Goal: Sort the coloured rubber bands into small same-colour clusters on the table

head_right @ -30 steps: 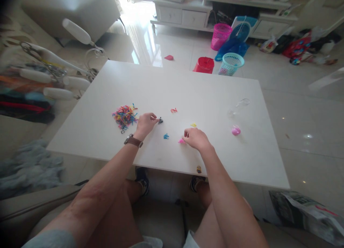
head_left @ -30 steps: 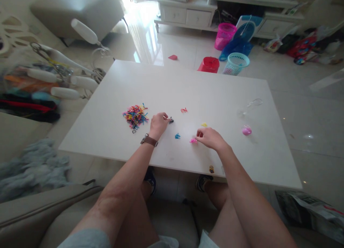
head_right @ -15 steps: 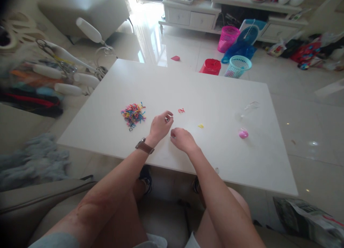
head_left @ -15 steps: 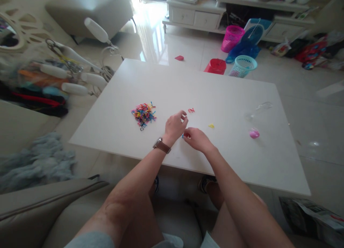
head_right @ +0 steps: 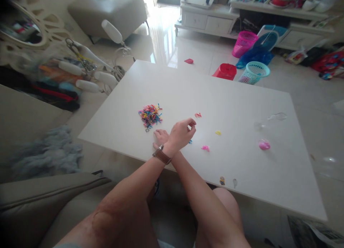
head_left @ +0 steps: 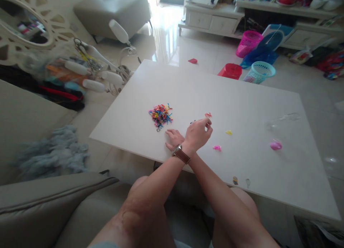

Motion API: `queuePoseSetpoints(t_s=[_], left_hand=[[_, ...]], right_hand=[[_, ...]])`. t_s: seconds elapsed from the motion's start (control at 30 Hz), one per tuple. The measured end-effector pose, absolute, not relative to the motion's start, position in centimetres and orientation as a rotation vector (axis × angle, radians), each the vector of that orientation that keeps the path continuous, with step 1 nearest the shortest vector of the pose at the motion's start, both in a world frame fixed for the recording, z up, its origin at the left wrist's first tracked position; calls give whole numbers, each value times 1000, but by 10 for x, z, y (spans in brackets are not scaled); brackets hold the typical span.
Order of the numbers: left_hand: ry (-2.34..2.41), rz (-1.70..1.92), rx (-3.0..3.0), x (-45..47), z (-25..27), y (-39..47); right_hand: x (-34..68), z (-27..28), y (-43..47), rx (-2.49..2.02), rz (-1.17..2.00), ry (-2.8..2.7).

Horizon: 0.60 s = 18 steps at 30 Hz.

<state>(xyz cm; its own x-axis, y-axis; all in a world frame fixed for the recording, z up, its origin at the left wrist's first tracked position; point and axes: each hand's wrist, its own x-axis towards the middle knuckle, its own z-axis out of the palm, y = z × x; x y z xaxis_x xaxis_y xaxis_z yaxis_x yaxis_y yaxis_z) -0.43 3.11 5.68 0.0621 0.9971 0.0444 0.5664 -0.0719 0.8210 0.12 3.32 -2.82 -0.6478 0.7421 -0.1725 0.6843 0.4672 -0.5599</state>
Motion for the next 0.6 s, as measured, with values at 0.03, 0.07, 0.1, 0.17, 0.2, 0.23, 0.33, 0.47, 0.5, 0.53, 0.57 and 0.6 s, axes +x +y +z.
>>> queuePoseSetpoints(t_s=[0.03,0.07,0.1,0.17,0.2,0.23,0.33,0.47,0.5,0.53,0.57,0.6], left_hand=[[1562,867,1714,-5,58,29],[1556,861,1716,-6,59,28],[1552,856,1717,-7,60,26],[1548,856,1716,-9,60,24],[1548,864,1712,-9,60,24],[1549,874,1706,-10,60,24],[1557,897,1685,-10,58,25],[1555,910,1683,-9,57,27],[1554,915,1679,-9,57,27],[1553,920,1671,-9,57,28],[1551,925,1662,-8,57,28],[1549,928,1653,-8,57,28]], right_hand=[[-5,-30,29,-1267,946,-2616],[-12,-31,25,-1268,956,-2613],[-18,-32,21,-1280,964,-2603],[-29,-34,14,-1328,967,-2569],[-33,-35,12,-1354,961,-2550],[-37,-36,10,-1376,948,-2532],[-44,-38,10,-1401,907,-2500],[-43,-38,11,-1379,912,-2491],[-42,-38,12,-1374,919,-2488],[-41,-37,12,-1371,925,-2482],[-40,-37,12,-1373,931,-2472],[-39,-36,12,-1374,938,-2462]])
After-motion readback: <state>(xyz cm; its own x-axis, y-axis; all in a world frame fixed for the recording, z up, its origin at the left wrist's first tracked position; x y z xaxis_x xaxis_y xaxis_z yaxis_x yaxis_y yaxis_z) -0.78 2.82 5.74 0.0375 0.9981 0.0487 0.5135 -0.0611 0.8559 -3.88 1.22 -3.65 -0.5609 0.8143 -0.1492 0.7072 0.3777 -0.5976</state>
